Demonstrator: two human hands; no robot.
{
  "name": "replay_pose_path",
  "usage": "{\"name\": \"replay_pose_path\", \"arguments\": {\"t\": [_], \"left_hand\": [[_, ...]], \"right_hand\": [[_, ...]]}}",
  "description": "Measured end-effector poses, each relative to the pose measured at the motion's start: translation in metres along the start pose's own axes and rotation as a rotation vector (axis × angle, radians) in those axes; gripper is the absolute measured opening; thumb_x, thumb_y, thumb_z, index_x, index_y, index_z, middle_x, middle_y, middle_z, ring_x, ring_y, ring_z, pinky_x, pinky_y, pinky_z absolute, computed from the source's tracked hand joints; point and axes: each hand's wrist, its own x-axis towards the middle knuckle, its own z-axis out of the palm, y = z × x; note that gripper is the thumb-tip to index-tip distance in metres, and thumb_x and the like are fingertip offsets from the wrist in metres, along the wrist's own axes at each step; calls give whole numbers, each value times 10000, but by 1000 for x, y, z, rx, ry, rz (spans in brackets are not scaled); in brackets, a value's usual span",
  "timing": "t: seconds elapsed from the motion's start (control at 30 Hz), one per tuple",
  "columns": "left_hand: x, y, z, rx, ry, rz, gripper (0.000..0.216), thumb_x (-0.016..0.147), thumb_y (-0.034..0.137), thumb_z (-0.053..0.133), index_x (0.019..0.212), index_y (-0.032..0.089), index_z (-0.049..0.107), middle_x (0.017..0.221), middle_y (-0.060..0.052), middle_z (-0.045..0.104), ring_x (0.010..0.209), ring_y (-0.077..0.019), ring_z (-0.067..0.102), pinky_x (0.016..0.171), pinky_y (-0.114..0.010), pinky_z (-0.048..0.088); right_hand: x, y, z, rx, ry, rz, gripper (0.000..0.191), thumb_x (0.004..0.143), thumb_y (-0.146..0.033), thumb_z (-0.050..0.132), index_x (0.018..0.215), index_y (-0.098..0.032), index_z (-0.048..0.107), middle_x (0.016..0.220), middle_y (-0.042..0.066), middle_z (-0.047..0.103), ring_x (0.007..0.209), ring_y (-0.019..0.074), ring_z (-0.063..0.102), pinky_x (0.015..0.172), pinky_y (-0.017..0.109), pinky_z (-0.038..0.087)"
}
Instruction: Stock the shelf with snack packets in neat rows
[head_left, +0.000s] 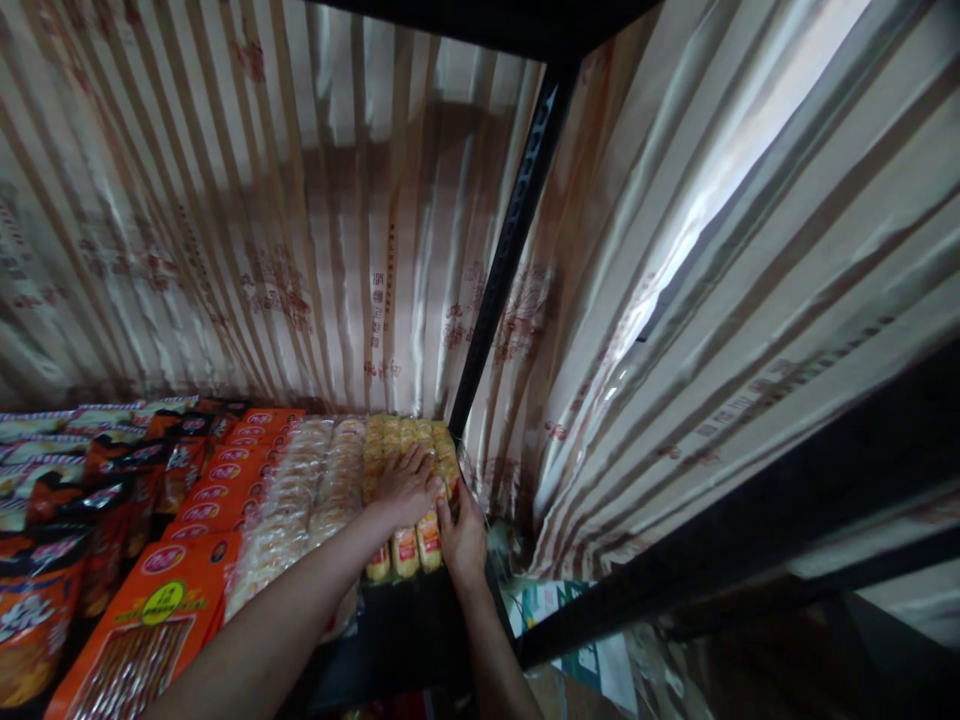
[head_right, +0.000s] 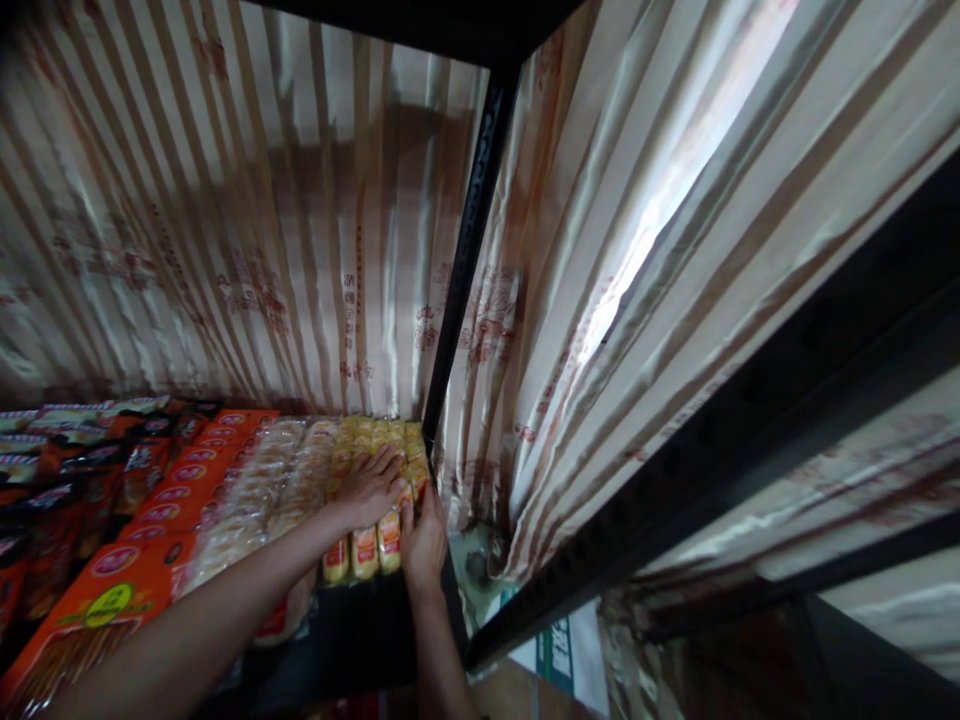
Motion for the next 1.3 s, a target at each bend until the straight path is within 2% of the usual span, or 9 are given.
{"name": "replay_pose_path", "arguments": {"t": [0.17,0.43,0.63,0.77,0.93,1.17,1.3], "left_hand": [[0,-2,2,18,9,23,540,936,383,186,1387,136,351,1480,-106,295,1383,-233,193,1115,-475,154],[0,-3,8,0,41,11,525,933,390,223,1398,172,329,1482,-87,296,1381,-216,205,1117,-476,135],[1,-1,9,-12,59,3,526,929,383,234,1377,139,362,1469,-98,321,1378,-215,215,1125,-450,146],[1,0,9,12,69,3,514,924,383,243,1348,140,401,1455,-101,349,1376,-218,222,1129,-453,133],[1,1,9,29,94,1,504,923,377,246,1335,146,421,1459,-90,343,1380,-230,206,1129,-464,133],[3,-3,13,32,82,18,534,929,399,229,1375,140,368,1483,-87,294,1394,-225,153,1129,-463,129],[3,-5,13,50,46,39,552,936,389,196,1395,112,328,1486,-102,282,1392,-221,162,1132,-451,120]], "right_hand": [[0,-5,2,-4,-3,4,592,886,-451,334,1294,-41,464,1240,207,554,1152,279,516,966,411,403],[-5,-7,5,-57,48,7,584,869,-438,352,1318,-75,430,1268,194,528,1164,294,491,977,443,380],[-6,-14,2,22,62,81,570,846,-454,368,1211,-32,486,1170,215,572,1104,306,524,954,427,397],[-4,-14,1,62,99,149,549,843,-492,363,1126,-49,522,1075,217,602,1036,315,554,911,428,419],[-2,-12,4,78,121,138,506,843,-474,370,1098,-67,530,1044,207,605,1016,319,552,905,436,416],[-4,-11,11,42,146,114,567,859,-491,347,1128,-28,535,1086,226,595,1055,328,528,928,453,395],[-8,-2,20,20,104,59,648,866,-490,323,1224,22,493,1201,252,549,1137,331,490,969,460,373]]}}
